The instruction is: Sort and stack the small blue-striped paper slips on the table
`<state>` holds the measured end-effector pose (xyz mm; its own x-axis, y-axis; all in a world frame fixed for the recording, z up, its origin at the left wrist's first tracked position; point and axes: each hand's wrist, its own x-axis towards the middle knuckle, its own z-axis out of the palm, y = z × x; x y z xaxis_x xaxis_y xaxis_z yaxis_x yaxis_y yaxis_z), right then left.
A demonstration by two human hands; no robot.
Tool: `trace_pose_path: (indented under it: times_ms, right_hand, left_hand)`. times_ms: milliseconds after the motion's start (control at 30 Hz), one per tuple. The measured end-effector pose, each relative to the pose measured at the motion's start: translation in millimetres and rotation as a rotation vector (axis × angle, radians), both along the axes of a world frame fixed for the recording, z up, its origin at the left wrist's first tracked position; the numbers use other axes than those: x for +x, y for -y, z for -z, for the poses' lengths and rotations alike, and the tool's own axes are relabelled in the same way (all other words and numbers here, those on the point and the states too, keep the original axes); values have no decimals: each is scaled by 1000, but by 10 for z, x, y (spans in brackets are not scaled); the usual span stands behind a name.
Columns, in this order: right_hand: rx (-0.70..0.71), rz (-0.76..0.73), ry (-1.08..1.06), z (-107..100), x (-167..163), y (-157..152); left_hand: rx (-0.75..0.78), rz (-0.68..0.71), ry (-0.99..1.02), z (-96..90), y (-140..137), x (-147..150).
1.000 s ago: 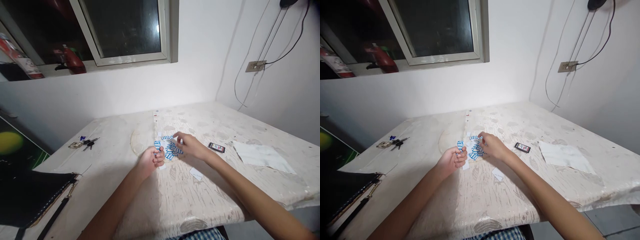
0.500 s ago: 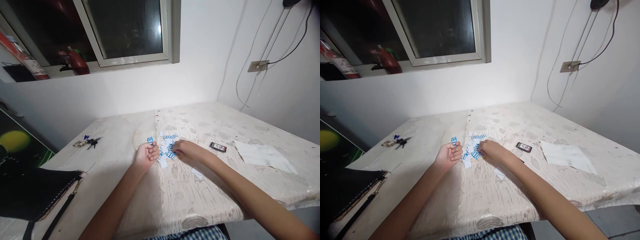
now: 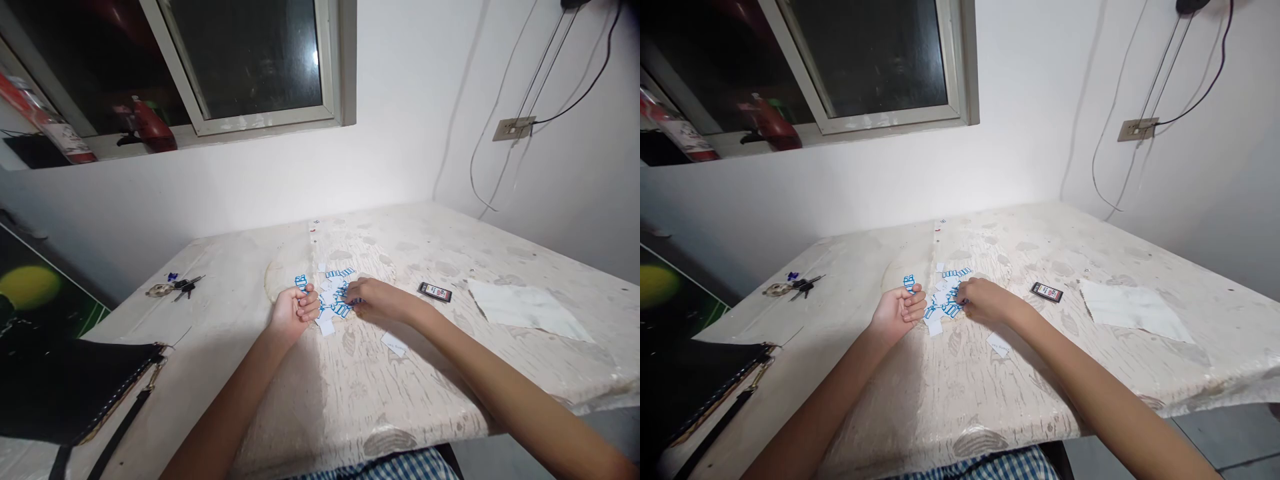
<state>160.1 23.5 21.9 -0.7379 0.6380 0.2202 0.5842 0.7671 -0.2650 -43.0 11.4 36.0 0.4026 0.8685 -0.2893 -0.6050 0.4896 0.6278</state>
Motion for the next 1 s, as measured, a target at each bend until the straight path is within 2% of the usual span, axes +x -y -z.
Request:
trace_pose_path:
  times_ms: [200,367,500,633,700,767,900,1000]
  right_hand:
    - [20,95,2,23,-18,18]
    - [135,121,2,13,-38,25]
    - [144,225,-68,-32,-40,43]
    - [181,261,-194,-45,-34,42]
    - [113,288,-269,-49,-31,38]
    - [-14,306,-399,-61,-35,38]
    - [-278,244,-762,-116,-73,53]
    - [-439,214,-939,-146,-105,65]
  left_hand:
    - [-4,3,11,-10,6,-4]
    - [5,1,-8,-18,18,1]
    - [5,11,-29,-20,21,7]
    - [-5,35,-54,-4,14,16]
    - [-13,51,-65,3,15,20]
    - [-19,70,-78,9,18,22]
    - [-18,113,-107,30,19,31]
    - [-12,150,-134,56,25,60]
